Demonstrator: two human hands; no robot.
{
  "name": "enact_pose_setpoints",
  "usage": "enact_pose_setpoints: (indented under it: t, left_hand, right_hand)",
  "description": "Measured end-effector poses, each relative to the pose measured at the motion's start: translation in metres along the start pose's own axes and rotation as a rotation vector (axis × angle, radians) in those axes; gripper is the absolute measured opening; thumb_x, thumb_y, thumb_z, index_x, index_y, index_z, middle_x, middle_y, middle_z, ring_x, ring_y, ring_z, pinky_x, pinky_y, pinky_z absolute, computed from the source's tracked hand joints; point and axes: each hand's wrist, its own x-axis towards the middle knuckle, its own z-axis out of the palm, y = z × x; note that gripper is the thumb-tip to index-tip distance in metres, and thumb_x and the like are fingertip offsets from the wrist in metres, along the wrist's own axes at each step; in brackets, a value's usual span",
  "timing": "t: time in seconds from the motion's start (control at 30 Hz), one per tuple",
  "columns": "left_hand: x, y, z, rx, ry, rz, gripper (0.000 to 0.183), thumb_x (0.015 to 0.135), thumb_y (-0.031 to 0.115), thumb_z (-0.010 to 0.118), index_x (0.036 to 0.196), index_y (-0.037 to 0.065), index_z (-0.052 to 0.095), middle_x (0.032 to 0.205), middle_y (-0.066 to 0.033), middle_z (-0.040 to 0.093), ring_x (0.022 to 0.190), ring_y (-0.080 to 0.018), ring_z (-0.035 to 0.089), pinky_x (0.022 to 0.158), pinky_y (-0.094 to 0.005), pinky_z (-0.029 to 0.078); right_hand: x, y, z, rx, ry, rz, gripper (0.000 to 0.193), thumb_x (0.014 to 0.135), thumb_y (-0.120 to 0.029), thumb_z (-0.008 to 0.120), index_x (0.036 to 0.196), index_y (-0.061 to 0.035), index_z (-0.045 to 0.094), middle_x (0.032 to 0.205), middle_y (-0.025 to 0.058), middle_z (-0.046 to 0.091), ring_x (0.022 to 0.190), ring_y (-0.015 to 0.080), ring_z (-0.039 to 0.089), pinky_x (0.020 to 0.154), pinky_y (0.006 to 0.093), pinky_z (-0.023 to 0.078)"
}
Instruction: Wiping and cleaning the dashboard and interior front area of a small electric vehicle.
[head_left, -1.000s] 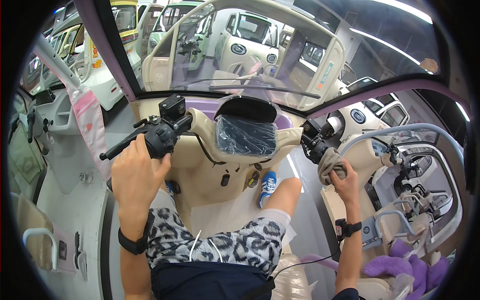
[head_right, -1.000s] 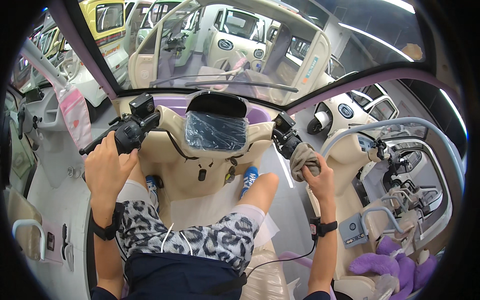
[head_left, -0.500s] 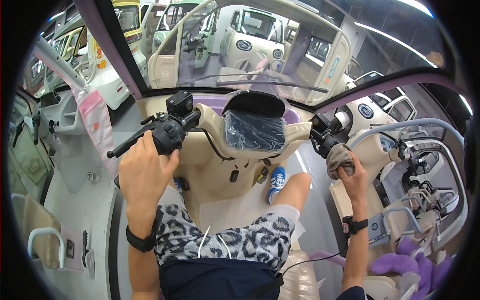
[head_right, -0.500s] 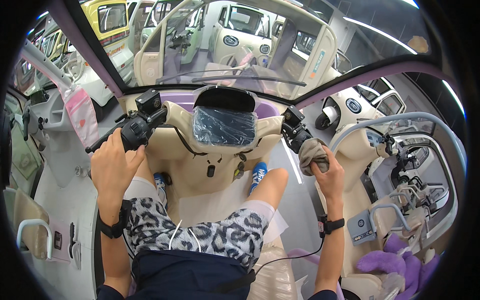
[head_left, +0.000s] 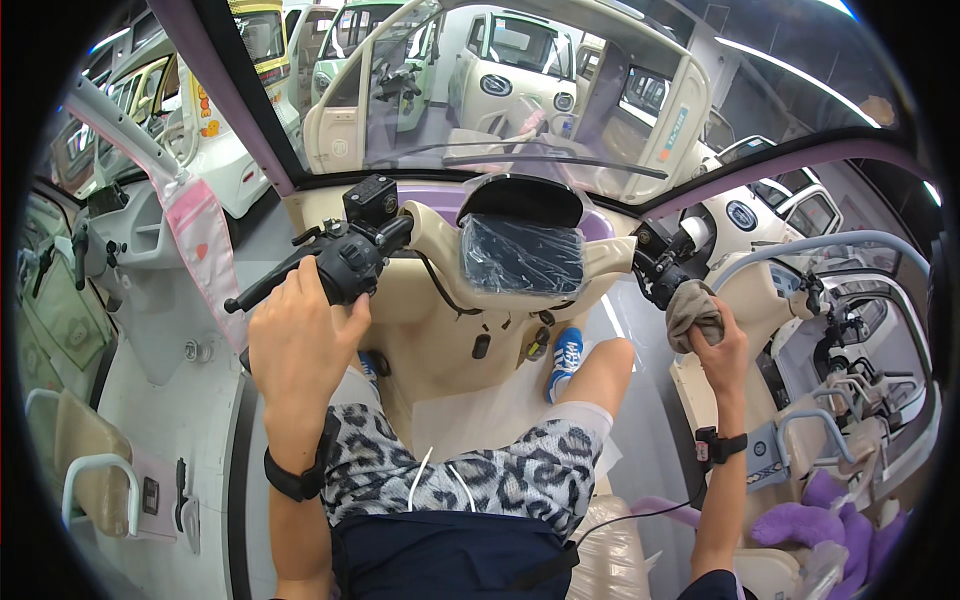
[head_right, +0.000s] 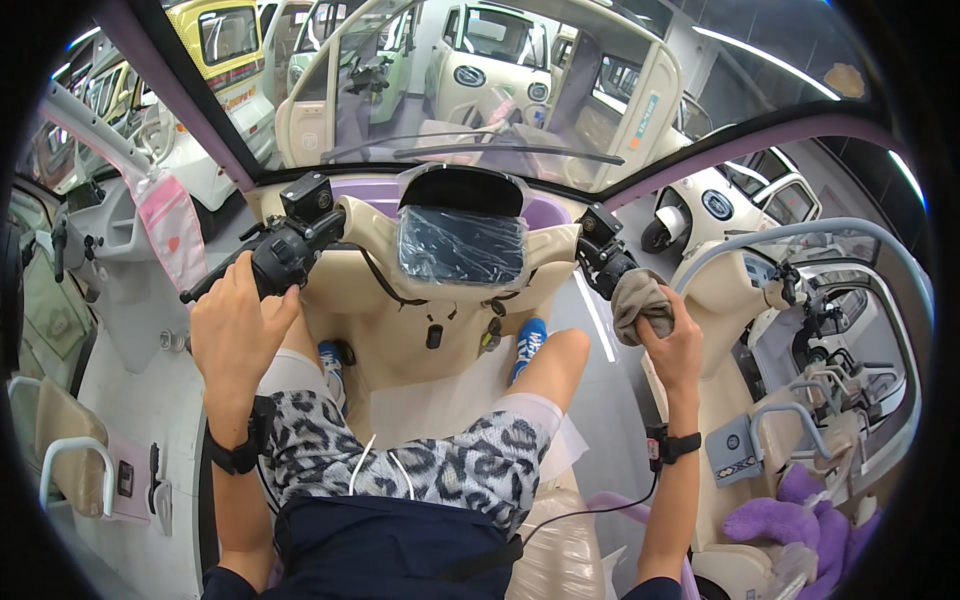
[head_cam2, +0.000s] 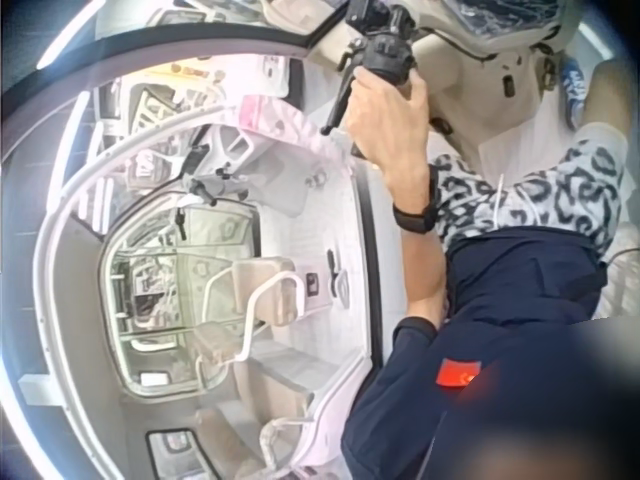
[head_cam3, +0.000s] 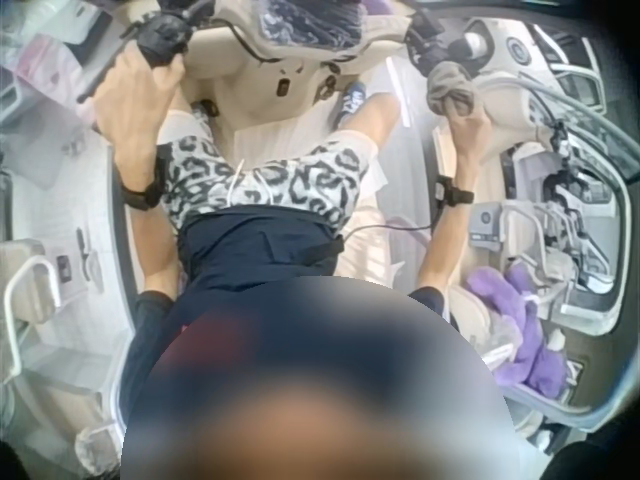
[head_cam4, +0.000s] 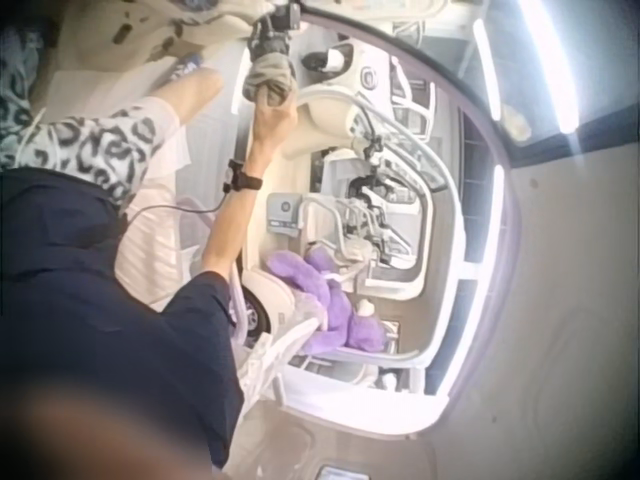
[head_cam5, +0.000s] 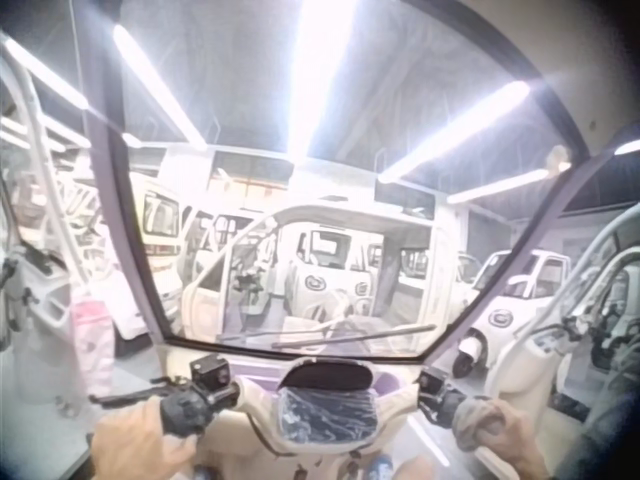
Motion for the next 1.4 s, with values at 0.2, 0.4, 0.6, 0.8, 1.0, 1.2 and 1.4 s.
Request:
enact_pose_setpoints:
  t: [0.2, 0.4, 0.6, 0.8, 1.0, 1.2, 1.4]
  left_hand:
    - [-0.001, 0.000, 0.000, 0.038, 0.060, 0.026, 0.048, 0.078, 0.039, 0.071, 0.105, 0.000, 0.059, 0.082, -0.0105, 0.064, 0.077, -0.0254, 0.065, 0.070, -0.0375, 0.051]
    - [-0.001, 0.000, 0.000, 0.022, 0.036, 0.020, 0.054, 0.079, 0.039, 0.070, 0.111, -0.002, 0.059, 0.087, -0.0131, 0.066, 0.079, -0.0274, 0.066, 0.071, -0.0389, 0.051]
    - [-0.001, -0.001, 0.000, 0.016, 0.031, 0.027, 0.057, 0.079, 0.040, 0.069, 0.115, -0.004, 0.058, 0.089, -0.0148, 0.067, 0.080, -0.0289, 0.066, 0.070, -0.0404, 0.051]
    - [-0.001, -0.001, -0.003, 0.025, 0.016, 0.014, 0.056, 0.079, 0.040, 0.069, 0.114, -0.003, 0.059, 0.088, -0.0143, 0.067, 0.079, -0.0289, 0.066, 0.070, -0.0402, 0.051]
    - [-0.001, 0.001, -0.005, 0.009, 0.012, 0.012, 0.056, 0.079, 0.040, 0.069, 0.114, -0.003, 0.059, 0.087, -0.0141, 0.067, 0.079, -0.0291, 0.066, 0.070, -0.0402, 0.051]
    - [-0.001, 0.002, -0.004, -0.002, 0.017, 0.016, 0.057, 0.079, 0.041, 0.069, 0.113, -0.003, 0.059, 0.085, -0.0142, 0.066, 0.078, -0.0296, 0.066, 0.069, -0.0403, 0.051]
    - [-0.002, -0.002, -0.005, 0.028, 0.025, 0.021, 0.055, 0.078, 0.043, 0.070, 0.109, -0.001, 0.058, 0.085, -0.0144, 0.066, 0.078, -0.0308, 0.066, 0.068, -0.0412, 0.052]
  right_hand:
    - [0.000, -0.004, -0.001, -0.005, 0.005, -0.003, 0.042, 0.079, -0.014, 0.073, 0.118, -0.0037, 0.061, 0.093, 0.0163, 0.072, 0.087, 0.0261, 0.072, 0.078, 0.0343, 0.053]
    - [0.000, 0.000, -0.001, 0.013, 0.010, -0.010, 0.041, 0.079, -0.014, 0.072, 0.117, -0.0034, 0.061, 0.093, 0.0155, 0.072, 0.087, 0.0254, 0.072, 0.077, 0.0335, 0.053]
    - [0.000, -0.001, -0.002, 0.002, 0.008, 0.014, 0.041, 0.079, -0.014, 0.072, 0.117, -0.0038, 0.061, 0.092, 0.0154, 0.072, 0.087, 0.0260, 0.072, 0.077, 0.0334, 0.053]
    - [0.000, -0.003, -0.002, -0.032, 0.008, 0.007, 0.041, 0.079, -0.014, 0.072, 0.117, -0.0050, 0.061, 0.092, 0.0158, 0.072, 0.088, 0.0268, 0.072, 0.077, 0.0340, 0.053]
    - [-0.001, 0.001, -0.004, -0.021, 0.027, -0.034, 0.040, 0.080, -0.015, 0.072, 0.117, -0.0054, 0.061, 0.090, 0.0165, 0.071, 0.087, 0.0286, 0.072, 0.077, 0.0344, 0.053]
    - [-0.002, 0.002, -0.007, -0.021, 0.026, -0.026, 0.039, 0.080, -0.014, 0.071, 0.117, -0.0056, 0.061, 0.091, 0.0170, 0.071, 0.087, 0.0301, 0.071, 0.076, 0.0357, 0.053]
    - [0.000, 0.007, 0.002, 0.004, 0.021, -0.057, 0.040, 0.081, -0.012, 0.070, 0.119, -0.0056, 0.060, 0.094, 0.0173, 0.071, 0.089, 0.0298, 0.071, 0.078, 0.0353, 0.052]
